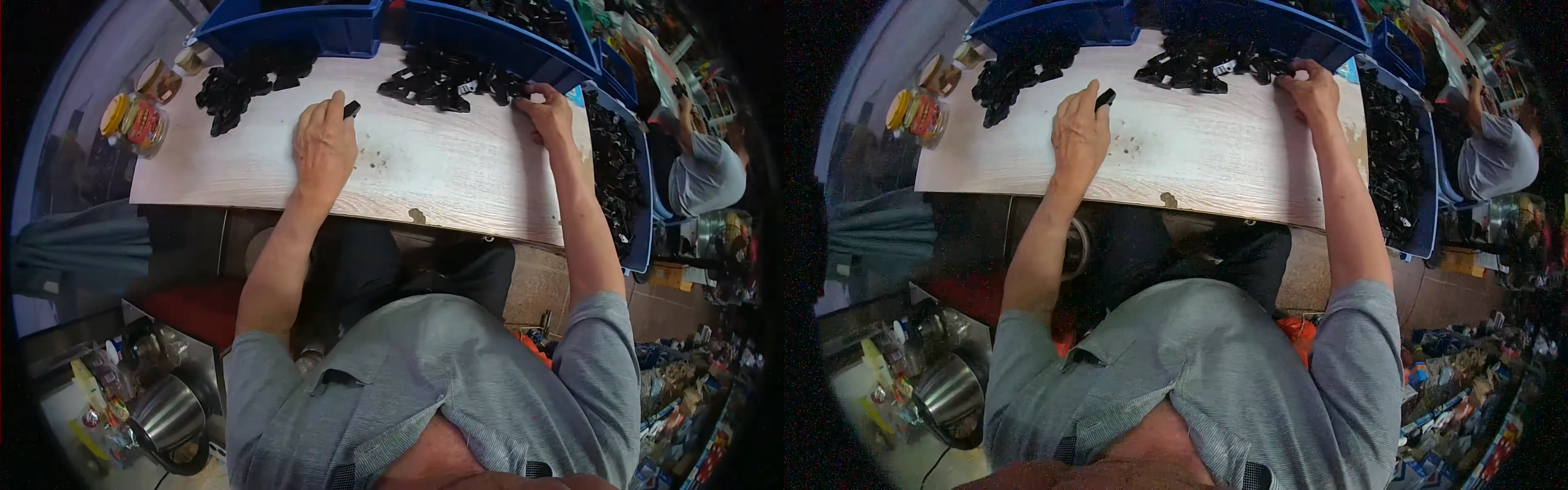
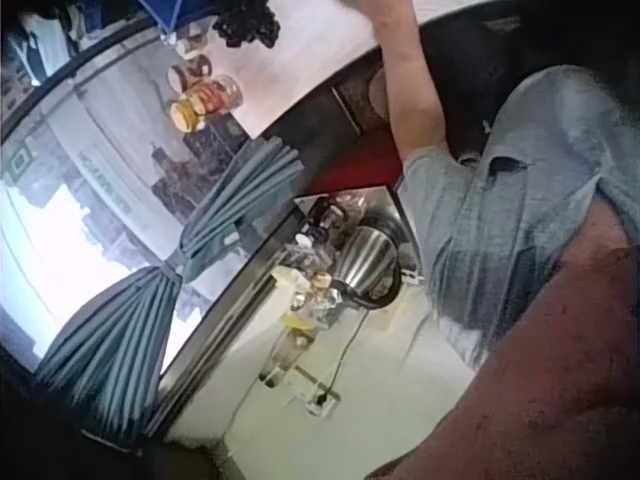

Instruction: Sorting and inspecting small black plastic components at a workstation.

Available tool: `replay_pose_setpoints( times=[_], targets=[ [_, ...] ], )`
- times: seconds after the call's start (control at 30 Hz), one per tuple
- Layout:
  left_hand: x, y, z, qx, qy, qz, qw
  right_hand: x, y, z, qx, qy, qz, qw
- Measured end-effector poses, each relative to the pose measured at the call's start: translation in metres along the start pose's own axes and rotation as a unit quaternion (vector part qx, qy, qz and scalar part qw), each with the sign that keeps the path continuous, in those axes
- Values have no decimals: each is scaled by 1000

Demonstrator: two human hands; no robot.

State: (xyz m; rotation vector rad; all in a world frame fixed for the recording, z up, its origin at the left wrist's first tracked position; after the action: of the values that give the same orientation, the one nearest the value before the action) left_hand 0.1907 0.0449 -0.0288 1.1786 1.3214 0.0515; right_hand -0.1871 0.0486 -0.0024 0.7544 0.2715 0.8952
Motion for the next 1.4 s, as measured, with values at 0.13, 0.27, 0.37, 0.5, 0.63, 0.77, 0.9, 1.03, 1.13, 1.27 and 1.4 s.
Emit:
replay_pose_setpoints(
  times=[0.13, 0.27, 0.37, 0.5, 0.63, 0.77, 0.9, 1.03, 1.13, 1.27, 1.4],
  targets=[
    [2, 4, -1, -66, 7, 29, 997, 5, 4, -3, -7, -1, 18, 1000],
    [1, 3, -2, -20, -1, 25, 999, 8, 13, -4, -74, -61, 70, 993],
    [-2, 5, -7, 27, -3, 28, 999, 20, 19, -12, -147, -114, 101, 977],
    [-5, -2, -30, 170, 135, 52, 975, 72, 7, -6, -314, -112, 151, 931],
    [-5, -37, -65, 417, 244, 29, 875, 121, -26, 22, -384, -88, 219, 893],
    [-11, -53, -94, 530, 261, 68, 804, 136, -37, 38, -355, -94, 261, 893],
    [-12, -50, -95, 589, 256, 80, 762, 130, -41, 29, -338, -63, 296, 891],
    [-12, -44, -91, 600, 270, 111, 745, 127, -43, 30, -299, -54, 305, 903],
    [-9, -43, -83, 550, 185, 116, 806, 132, -47, 37, -259, -56, 300, 916],
    [-9, -37, -78, 531, 175, 134, 818, 129, -51, 36, -233, -28, 322, 917],
    [-13, -26, -82, 407, 80, 123, 902, 126, -52, 37, -213, -32, 314, 925]
  ],
)
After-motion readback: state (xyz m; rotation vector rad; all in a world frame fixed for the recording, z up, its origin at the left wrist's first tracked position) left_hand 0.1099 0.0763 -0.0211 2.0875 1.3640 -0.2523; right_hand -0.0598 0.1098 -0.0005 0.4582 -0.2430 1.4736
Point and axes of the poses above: each hand's wrist, its own x-axis away from the middle knuckle, its own y-axis out of the back of the hand, z = x × y, the point moved 2 cm from there along -x, towards the middle knuckle, and after that the axes turned 6 degrees about -y, right-handed, at the moved point
